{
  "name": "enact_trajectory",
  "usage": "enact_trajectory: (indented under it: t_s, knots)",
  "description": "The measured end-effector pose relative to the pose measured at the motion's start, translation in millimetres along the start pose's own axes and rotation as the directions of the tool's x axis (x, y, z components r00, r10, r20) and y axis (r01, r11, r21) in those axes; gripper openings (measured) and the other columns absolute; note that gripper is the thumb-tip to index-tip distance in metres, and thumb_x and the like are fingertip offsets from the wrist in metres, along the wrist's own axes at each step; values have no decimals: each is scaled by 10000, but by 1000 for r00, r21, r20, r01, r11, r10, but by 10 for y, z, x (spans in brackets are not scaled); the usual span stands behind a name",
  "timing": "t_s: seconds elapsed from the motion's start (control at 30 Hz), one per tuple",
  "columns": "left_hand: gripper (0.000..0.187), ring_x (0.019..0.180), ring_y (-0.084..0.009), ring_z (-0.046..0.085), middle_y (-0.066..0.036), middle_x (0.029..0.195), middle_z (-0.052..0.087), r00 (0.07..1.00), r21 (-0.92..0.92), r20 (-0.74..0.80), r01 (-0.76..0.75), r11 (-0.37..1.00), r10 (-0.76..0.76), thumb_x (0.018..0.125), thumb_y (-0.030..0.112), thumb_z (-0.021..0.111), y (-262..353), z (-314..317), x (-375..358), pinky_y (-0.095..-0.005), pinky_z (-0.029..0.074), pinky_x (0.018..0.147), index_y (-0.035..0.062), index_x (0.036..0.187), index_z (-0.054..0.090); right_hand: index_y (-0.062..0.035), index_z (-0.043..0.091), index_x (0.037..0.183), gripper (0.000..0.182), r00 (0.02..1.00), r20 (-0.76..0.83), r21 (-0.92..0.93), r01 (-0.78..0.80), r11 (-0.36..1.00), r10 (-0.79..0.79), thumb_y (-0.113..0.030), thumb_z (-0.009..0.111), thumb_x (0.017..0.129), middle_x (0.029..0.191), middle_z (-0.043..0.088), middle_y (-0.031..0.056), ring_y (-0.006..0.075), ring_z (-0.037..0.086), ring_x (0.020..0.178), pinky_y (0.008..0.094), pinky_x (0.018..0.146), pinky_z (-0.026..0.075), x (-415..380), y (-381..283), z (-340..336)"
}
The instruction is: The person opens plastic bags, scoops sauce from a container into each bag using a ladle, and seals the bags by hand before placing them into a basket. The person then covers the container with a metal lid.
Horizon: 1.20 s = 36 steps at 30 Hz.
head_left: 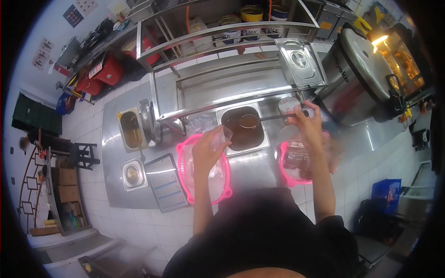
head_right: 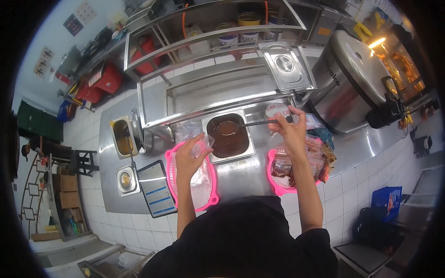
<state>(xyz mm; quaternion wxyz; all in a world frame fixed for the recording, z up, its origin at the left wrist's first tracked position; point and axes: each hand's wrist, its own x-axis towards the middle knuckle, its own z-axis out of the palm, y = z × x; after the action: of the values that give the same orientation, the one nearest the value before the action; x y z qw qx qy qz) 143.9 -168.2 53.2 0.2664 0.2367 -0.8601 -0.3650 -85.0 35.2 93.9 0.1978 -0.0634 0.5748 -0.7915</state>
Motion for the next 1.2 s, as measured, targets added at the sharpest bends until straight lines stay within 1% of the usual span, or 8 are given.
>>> enact_trajectory:
  t_s: [0.13,0.23,0.3,0.4,0.8,1.0,1.07,1.2]
  knots:
    - [562,1000,-208,655,-106,1095,688,995,-40,87,-37,999,40,696,186,846,166,227,244,-333,505,842,43,1195,632,-20,326,1286,534,997,23,-37,81,996,-80,-47,669,878,896,673,239,229,693,691,311,654,587,-41,-400,39]
    - [538,929,-174,663,-87,1028,699,989,-334,94,-79,939,117,711,154,834,162,441,330,-307,514,792,24,1189,625,-16,320,1293,534,989,32,-57,146,988,-144,-57,663,886,893,672,251,224,694,686,300,652,580,-103,-629,72]
    - [521,847,-121,655,-57,951,697,965,-583,257,194,789,-48,717,114,822,206,505,346,-260,511,750,4,1181,614,-18,321,1294,531,983,34,-64,181,981,-179,-60,661,889,888,672,254,223,695,686,297,654,578,-156,-763,112]
    - [572,982,-137,622,-56,1067,682,965,-685,262,195,702,-12,684,108,840,307,495,415,-288,490,851,42,1210,624,-17,329,1284,503,964,45,-65,264,962,-261,-64,650,899,879,671,257,222,695,679,288,657,573,-248,-935,184]
    - [567,847,-81,621,-37,977,693,988,-714,130,37,700,80,696,89,820,501,285,542,-244,498,738,7,1217,612,-34,329,1249,392,781,161,-214,624,752,-603,-22,570,940,844,681,218,225,703,698,273,652,569,-602,-1338,511]
    - [559,865,-94,624,-49,1007,694,993,-713,45,-42,700,106,711,102,822,541,249,571,-252,500,776,6,1219,609,-75,290,1270,424,528,269,-245,846,473,-805,-75,571,952,839,679,214,236,665,680,314,659,543,-697,-1292,536]
    - [542,856,-94,626,-53,1010,694,994,-760,50,-26,650,98,719,92,816,604,217,572,-249,502,759,2,1213,609,-73,257,1226,461,213,487,-97,977,190,-847,19,583,914,792,673,204,293,693,681,339,582,571,-655,-1299,511]
    - [500,792,-86,625,-55,999,693,989,-708,17,-90,700,145,741,61,798,493,241,586,-231,503,675,-9,1199,610,-94,268,1180,466,129,622,-83,992,99,-772,-33,631,895,774,678,193,295,686,650,366,576,568,-699,-1213,477]
